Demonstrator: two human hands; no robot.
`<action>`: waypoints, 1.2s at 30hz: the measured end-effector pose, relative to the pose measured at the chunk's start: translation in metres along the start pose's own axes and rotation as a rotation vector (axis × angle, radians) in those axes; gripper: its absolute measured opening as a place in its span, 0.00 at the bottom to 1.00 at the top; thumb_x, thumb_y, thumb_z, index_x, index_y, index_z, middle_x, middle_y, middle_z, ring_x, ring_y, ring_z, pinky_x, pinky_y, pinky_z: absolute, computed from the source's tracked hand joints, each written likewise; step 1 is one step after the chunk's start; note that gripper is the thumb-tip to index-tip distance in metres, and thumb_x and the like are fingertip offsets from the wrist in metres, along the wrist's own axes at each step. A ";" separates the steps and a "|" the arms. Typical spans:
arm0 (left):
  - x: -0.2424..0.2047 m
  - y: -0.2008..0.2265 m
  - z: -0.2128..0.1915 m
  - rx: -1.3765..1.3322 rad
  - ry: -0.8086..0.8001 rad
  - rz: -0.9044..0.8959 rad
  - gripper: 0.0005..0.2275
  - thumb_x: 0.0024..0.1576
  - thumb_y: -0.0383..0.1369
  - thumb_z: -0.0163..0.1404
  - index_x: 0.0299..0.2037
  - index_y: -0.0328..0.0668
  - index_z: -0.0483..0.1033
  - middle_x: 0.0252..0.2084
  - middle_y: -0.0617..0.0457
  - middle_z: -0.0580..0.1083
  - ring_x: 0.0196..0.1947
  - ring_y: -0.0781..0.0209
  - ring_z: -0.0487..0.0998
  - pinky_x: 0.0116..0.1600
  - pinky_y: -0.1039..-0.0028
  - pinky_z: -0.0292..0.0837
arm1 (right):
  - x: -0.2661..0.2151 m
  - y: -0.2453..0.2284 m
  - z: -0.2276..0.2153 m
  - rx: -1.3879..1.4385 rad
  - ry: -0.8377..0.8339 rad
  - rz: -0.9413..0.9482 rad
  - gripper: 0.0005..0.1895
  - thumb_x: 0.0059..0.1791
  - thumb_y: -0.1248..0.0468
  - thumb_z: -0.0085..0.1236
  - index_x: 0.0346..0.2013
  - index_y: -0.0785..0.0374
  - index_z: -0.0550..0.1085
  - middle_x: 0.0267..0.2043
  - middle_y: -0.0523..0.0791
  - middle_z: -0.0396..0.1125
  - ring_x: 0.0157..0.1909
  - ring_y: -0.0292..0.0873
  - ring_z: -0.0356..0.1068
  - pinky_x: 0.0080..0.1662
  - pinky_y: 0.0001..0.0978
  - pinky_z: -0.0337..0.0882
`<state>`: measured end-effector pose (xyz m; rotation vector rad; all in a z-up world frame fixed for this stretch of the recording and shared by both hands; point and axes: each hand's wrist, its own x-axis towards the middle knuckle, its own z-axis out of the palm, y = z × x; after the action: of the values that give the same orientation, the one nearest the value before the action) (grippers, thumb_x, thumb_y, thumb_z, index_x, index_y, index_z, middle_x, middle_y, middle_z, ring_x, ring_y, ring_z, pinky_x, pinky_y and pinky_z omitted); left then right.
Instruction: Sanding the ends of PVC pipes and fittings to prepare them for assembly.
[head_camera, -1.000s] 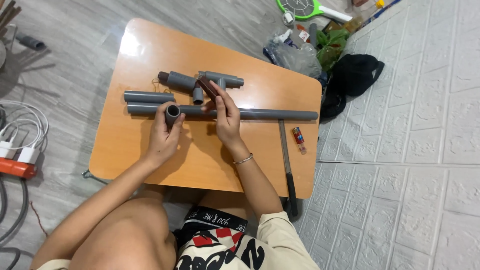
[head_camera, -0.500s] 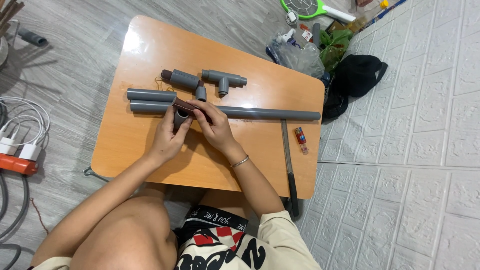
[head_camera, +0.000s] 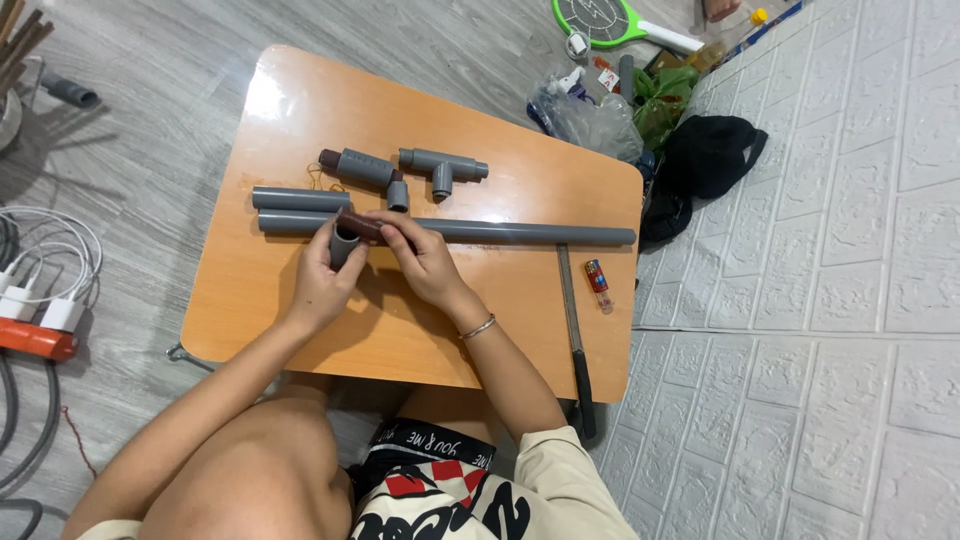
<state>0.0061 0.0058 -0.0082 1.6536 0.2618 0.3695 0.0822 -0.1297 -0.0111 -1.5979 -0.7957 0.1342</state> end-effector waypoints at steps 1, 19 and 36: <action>0.000 0.001 -0.001 -0.019 -0.002 -0.019 0.02 0.57 0.27 0.52 0.38 0.40 0.74 0.29 0.53 0.73 0.33 0.66 0.70 0.40 0.70 0.70 | 0.001 -0.002 0.000 -0.011 -0.012 -0.012 0.15 0.58 0.62 0.42 0.55 0.59 0.73 0.46 0.51 0.74 0.49 0.49 0.74 0.49 0.42 0.73; -0.004 -0.018 -0.005 -0.154 -0.161 -0.058 0.14 0.51 0.27 0.55 0.45 0.42 0.67 0.30 0.51 0.70 0.33 0.64 0.71 0.39 0.73 0.73 | 0.000 -0.010 0.000 -0.109 -0.096 -0.047 0.20 0.58 0.61 0.40 0.64 0.57 0.66 0.55 0.52 0.70 0.56 0.52 0.70 0.54 0.45 0.71; -0.004 -0.060 0.004 0.072 -0.017 -0.068 0.15 0.57 0.43 0.56 0.25 0.44 0.72 0.16 0.55 0.66 0.22 0.67 0.66 0.28 0.75 0.64 | 0.000 -0.027 -0.006 -0.062 -0.160 -0.131 0.19 0.55 0.64 0.43 0.61 0.56 0.71 0.31 0.46 0.66 0.34 0.43 0.69 0.43 0.36 0.72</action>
<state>0.0061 0.0078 -0.0680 1.7133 0.3205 0.2974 0.0736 -0.1351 0.0149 -1.6018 -1.0350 0.1459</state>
